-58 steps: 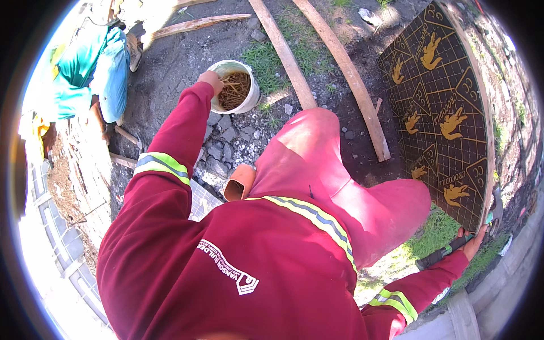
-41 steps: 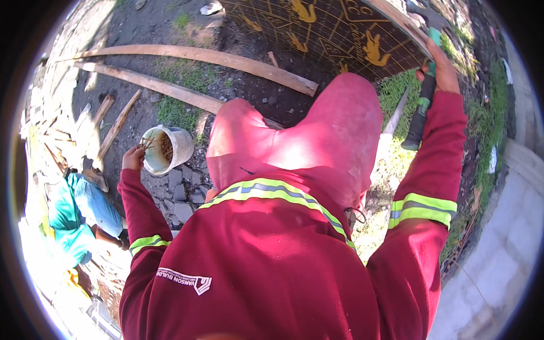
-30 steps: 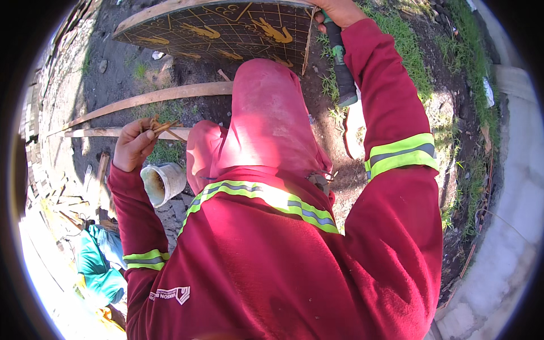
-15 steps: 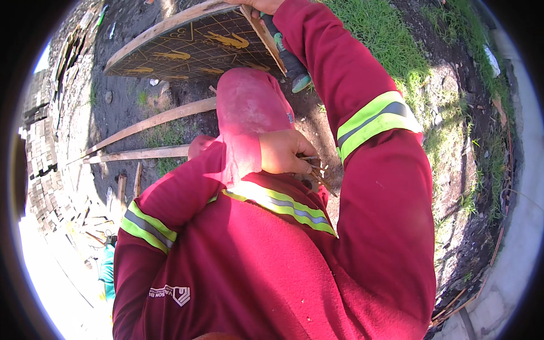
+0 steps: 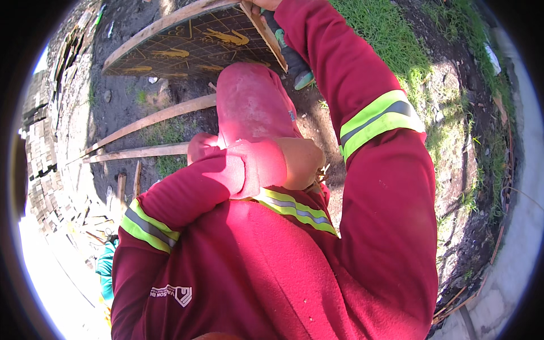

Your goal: The person assembles a small wooden frame by hammering nails into wooden planks and attaching a patterned board. They retrieve nails from a bucket, position the planks, and use a hammer to secure the pieces together.

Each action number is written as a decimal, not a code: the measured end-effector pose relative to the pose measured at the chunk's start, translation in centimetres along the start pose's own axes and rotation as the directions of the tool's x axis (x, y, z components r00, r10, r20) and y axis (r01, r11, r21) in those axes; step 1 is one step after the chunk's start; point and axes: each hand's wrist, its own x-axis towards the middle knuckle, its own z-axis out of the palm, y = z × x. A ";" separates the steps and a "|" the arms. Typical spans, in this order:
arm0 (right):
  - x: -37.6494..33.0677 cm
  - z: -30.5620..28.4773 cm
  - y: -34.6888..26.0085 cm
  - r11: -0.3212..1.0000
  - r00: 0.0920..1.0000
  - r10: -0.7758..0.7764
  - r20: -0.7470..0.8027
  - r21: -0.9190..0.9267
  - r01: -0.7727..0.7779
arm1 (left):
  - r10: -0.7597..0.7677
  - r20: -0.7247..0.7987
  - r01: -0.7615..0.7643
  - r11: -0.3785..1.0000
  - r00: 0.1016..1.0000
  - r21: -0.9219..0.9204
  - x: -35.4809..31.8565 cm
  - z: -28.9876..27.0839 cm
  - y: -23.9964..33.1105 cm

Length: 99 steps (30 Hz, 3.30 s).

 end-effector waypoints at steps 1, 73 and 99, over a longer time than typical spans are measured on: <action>-0.2 0.0 0.0 1.000 1.000 0.017 0.018 0.026 -0.018 | 0.033 0.043 -0.037 0.994 0.999 0.102 0.2 0.3 0.5; -20.0 -2.1 -11.7 0.979 0.995 -0.027 -0.093 -0.203 0.008 | -0.064 -0.996 -0.205 0.976 0.069 -0.077 -5.9 -15.8 -15.4; -17.6 -1.3 -21.0 0.904 0.876 -0.425 -0.229 -0.049 0.425 | 0.136 -0.988 -0.104 0.984 -0.066 0.143 -5.0 -15.3 -15.4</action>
